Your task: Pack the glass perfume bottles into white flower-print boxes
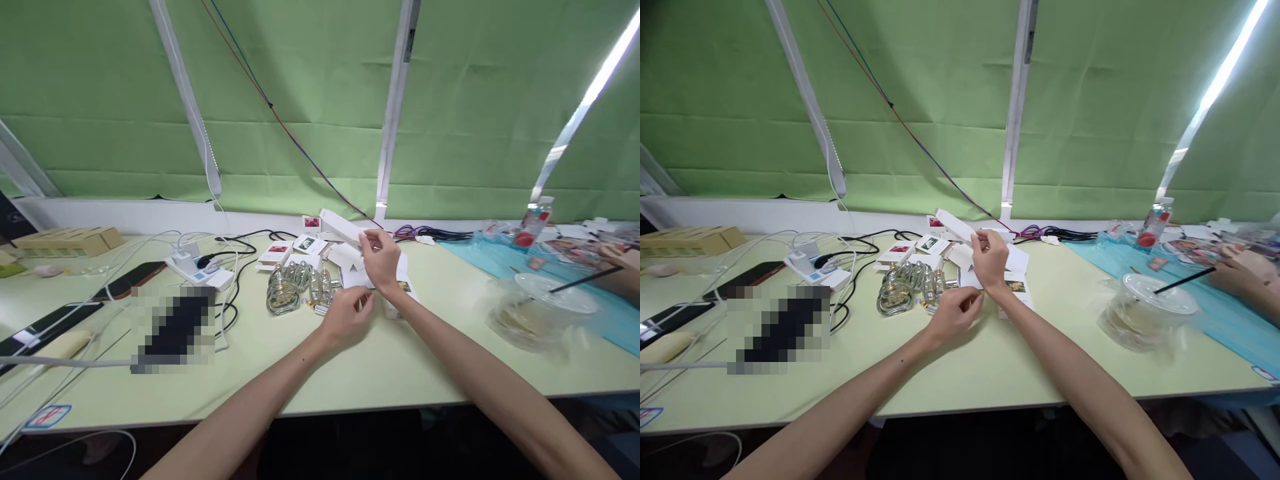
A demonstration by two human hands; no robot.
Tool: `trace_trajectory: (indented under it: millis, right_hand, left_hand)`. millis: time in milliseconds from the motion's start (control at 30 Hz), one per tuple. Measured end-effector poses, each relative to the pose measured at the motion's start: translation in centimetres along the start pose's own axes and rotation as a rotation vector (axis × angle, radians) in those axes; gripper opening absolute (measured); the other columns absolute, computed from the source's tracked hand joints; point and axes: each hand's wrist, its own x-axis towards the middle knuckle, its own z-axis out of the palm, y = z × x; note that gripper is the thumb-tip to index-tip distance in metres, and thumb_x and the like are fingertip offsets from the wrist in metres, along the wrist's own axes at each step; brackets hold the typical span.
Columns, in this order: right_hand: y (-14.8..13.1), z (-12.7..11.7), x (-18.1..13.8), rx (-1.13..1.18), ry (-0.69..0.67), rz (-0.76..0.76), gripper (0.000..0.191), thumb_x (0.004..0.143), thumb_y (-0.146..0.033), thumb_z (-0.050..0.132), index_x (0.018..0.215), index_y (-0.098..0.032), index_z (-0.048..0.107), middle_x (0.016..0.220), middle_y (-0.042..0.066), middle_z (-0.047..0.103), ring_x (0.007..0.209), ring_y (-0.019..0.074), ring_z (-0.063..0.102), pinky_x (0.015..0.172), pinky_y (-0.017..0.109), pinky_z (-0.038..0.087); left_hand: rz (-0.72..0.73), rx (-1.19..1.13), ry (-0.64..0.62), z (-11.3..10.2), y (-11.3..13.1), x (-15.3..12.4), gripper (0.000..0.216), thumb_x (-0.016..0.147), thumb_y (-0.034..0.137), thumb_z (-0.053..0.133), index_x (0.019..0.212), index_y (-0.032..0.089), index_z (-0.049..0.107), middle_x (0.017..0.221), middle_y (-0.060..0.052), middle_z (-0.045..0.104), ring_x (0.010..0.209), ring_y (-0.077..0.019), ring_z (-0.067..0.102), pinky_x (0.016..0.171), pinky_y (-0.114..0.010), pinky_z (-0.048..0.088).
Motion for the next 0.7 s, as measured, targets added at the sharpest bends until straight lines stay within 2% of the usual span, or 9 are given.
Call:
trace_trajectory:
  millis: [67, 133, 233, 300, 367, 500, 700]
  right_hand:
    - [-0.1, -1.4, -1.0, -0.003, 0.042, -0.032, 0.015, 0.093, -0.031, 0.059, 0.09, -0.019, 0.065, 0.085, 0.005, 0.068, 0.069, 0.016, 0.063, 0.064, 0.029, 0.053]
    - [-0.4, -2.4, -2.1, -0.029, 0.062, -0.077, 0.014, 0.094, -0.031, 0.059, 0.091, -0.019, 0.066, 0.082, 0.004, 0.066, 0.064, 0.0145, 0.06, 0.059, 0.028, 0.051]
    - [-1.0, -2.9, -3.7, -0.083, 0.048, -0.204, 0.014, 0.096, -0.029, 0.058, 0.09, -0.02, 0.066, 0.078, 0.003, 0.065, 0.061, 0.0139, 0.058, 0.057, 0.027, 0.051]
    - [-1.5, -2.6, -4.7, -0.11, -0.003, -0.316, 0.015, 0.098, -0.026, 0.056, 0.09, -0.021, 0.066, 0.076, 0.004, 0.065, 0.061, 0.0144, 0.059, 0.058, 0.028, 0.051]
    - [-1.8, -2.2, -5.7, -0.12, -0.065, -0.421, 0.015, 0.099, -0.022, 0.053, 0.092, -0.021, 0.067, 0.075, 0.004, 0.067, 0.061, 0.0146, 0.06, 0.058, 0.028, 0.052]
    - [-2.0, -1.6, -6.8, -0.136, -0.159, -0.549, 0.017, 0.098, -0.016, 0.053, 0.095, -0.022, 0.068, 0.077, 0.004, 0.069, 0.062, 0.0136, 0.064, 0.057, 0.025, 0.052]
    - [-2.4, -2.0, -6.7, -0.101, -0.252, -0.552, 0.018, 0.098, -0.014, 0.051, 0.098, -0.022, 0.067, 0.082, 0.004, 0.071, 0.065, 0.0131, 0.066, 0.056, 0.024, 0.053]
  left_hand:
    - [-0.064, -0.043, 0.116, -0.5, -0.1, 0.5, 0.02, 0.092, 0.032, 0.051, 0.084, 0.018, 0.062, 0.057, 0.004, 0.052, 0.051, -0.0094, 0.044, 0.056, -0.023, 0.036]
    - [-0.159, -0.139, 0.205, -1.0, -0.1, 0.9, 0.023, 0.094, 0.039, 0.053, 0.097, 0.018, 0.062, 0.065, 0.003, 0.058, 0.05, -0.009, 0.049, 0.054, -0.022, 0.039]
    - [-0.289, -0.299, 0.28, -1.8, -0.1, 1.3, 0.034, 0.093, 0.05, 0.054, 0.107, 0.019, 0.058, 0.082, -0.002, 0.067, 0.045, -0.0076, 0.053, 0.046, -0.02, 0.04]
    - [-0.346, -0.384, 0.312, -2.3, 0.0, 1.5, 0.04, 0.093, 0.056, 0.054, 0.11, 0.019, 0.055, 0.084, -0.003, 0.069, 0.038, -0.0071, 0.051, 0.039, -0.02, 0.037]
    - [-0.375, -0.458, 0.334, -2.6, 0.0, 1.6, 0.045, 0.092, 0.06, 0.054, 0.11, 0.019, 0.053, 0.073, 0.0, 0.067, 0.034, -0.0085, 0.05, 0.034, -0.02, 0.035]
    - [-0.359, -0.566, 0.353, -3.2, 0.1, 1.7, 0.048, 0.091, 0.065, 0.053, 0.105, 0.018, 0.055, 0.052, 0.008, 0.051, 0.032, -0.0096, 0.047, 0.033, -0.02, 0.035]
    - [-0.338, -0.583, 0.342, -3.5, 0.1, 2.0, 0.051, 0.086, 0.06, 0.064, 0.111, 0.016, 0.059, 0.048, 0.009, 0.049, 0.032, -0.0078, 0.043, 0.033, -0.018, 0.032]
